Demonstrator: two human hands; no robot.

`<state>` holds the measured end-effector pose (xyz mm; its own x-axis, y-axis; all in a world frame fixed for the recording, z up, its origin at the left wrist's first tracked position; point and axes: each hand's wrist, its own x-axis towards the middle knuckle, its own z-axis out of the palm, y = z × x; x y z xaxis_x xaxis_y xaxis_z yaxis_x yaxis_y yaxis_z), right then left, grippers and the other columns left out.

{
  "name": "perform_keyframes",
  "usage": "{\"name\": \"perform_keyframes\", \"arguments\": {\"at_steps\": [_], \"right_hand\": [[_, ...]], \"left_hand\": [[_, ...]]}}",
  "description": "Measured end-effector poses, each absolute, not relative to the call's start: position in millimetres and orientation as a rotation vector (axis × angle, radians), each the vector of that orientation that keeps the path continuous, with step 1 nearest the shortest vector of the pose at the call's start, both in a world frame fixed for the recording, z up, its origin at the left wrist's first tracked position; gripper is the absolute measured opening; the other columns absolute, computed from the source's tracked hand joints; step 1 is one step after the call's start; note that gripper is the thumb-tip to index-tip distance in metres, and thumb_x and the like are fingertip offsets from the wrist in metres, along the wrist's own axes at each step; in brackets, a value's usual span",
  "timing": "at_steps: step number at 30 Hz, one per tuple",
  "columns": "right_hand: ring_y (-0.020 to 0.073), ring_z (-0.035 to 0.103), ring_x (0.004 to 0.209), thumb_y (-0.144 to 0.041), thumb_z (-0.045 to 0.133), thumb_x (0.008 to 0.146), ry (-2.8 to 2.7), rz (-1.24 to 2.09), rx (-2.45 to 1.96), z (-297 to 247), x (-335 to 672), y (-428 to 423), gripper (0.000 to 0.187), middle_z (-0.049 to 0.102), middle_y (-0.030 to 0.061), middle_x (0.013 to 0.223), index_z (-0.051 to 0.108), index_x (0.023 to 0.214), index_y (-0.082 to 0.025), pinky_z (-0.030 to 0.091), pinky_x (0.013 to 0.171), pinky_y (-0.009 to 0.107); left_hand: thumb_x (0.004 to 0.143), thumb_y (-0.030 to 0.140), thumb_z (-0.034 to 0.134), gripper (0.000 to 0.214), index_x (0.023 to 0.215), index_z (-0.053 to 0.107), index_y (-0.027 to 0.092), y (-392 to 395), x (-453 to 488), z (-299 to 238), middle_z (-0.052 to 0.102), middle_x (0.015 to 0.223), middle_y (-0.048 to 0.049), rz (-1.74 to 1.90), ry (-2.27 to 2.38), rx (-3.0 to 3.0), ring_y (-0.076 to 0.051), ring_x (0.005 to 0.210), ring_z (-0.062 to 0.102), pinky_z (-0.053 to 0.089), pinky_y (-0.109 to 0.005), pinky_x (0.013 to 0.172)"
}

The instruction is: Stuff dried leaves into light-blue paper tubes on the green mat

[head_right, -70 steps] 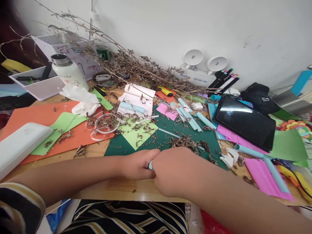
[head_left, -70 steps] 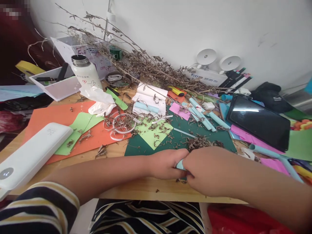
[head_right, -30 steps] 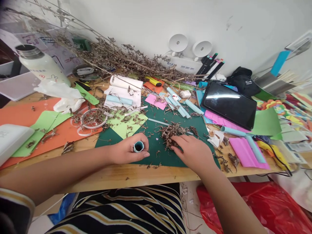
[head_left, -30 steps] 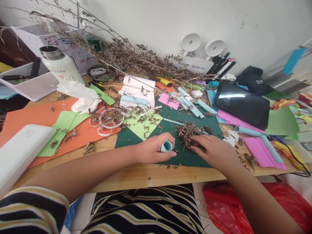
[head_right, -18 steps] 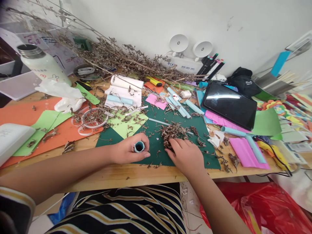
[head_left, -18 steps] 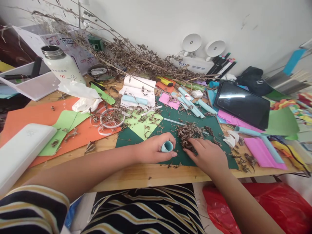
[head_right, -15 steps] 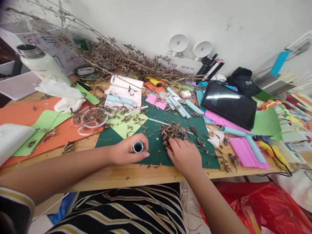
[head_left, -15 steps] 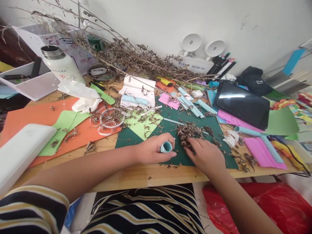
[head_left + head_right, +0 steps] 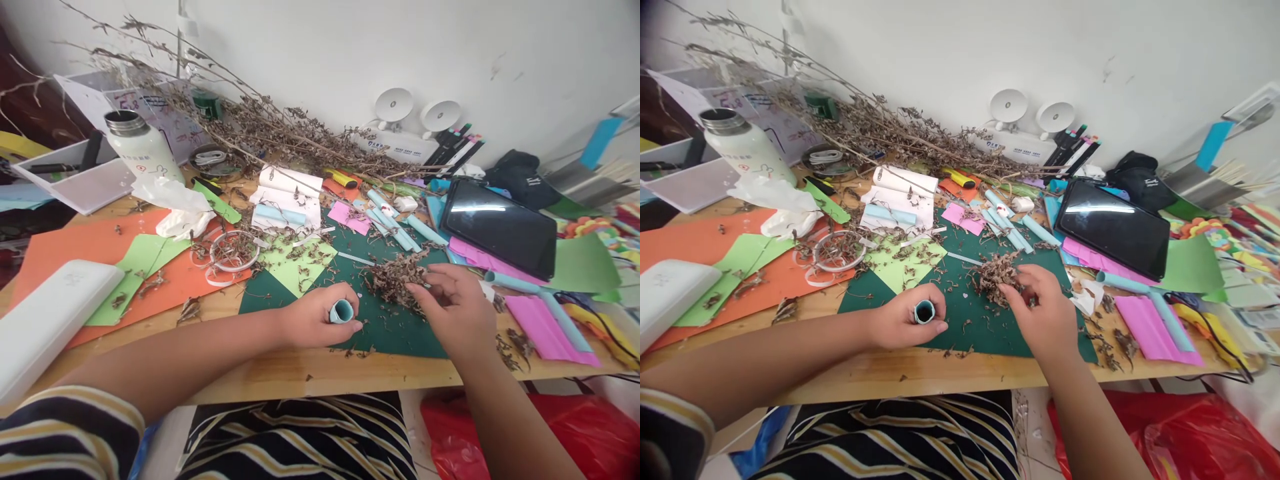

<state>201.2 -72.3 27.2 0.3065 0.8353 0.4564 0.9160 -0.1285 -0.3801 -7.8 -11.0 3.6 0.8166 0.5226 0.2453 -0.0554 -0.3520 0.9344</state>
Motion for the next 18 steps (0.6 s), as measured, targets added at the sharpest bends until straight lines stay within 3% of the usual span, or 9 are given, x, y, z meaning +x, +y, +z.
{"name": "perform_keyframes", "arguments": {"at_steps": [11,18], "right_hand": [[0.0123,0.054,0.048,-0.04,0.054,0.07,-1.419,0.338,-1.935,16,207,-54,0.03,0.063,0.0019,0.071,0.049,0.094,-0.023,0.045,0.048,0.028],[0.0107,0.053,0.043,-0.036,0.054,0.07,-1.32,0.378,-1.938,19,207,-50,0.026,0.062,0.0009,0.068,0.051,0.092,-0.022,0.044,0.046,0.026]], "left_hand": [[0.072,0.025,0.05,0.013,0.074,0.039,0.017,-11,-8,4,0.043,0.064,0.0025,0.6,0.369,1.838,-0.007,0.055,0.04,0.035,-0.019,0.052],[0.072,0.026,0.049,0.013,0.074,0.039,0.018,-10,-8,4,0.044,0.066,0.0024,0.588,0.375,1.818,-0.007,0.056,0.039,0.035,-0.02,0.053]]}}
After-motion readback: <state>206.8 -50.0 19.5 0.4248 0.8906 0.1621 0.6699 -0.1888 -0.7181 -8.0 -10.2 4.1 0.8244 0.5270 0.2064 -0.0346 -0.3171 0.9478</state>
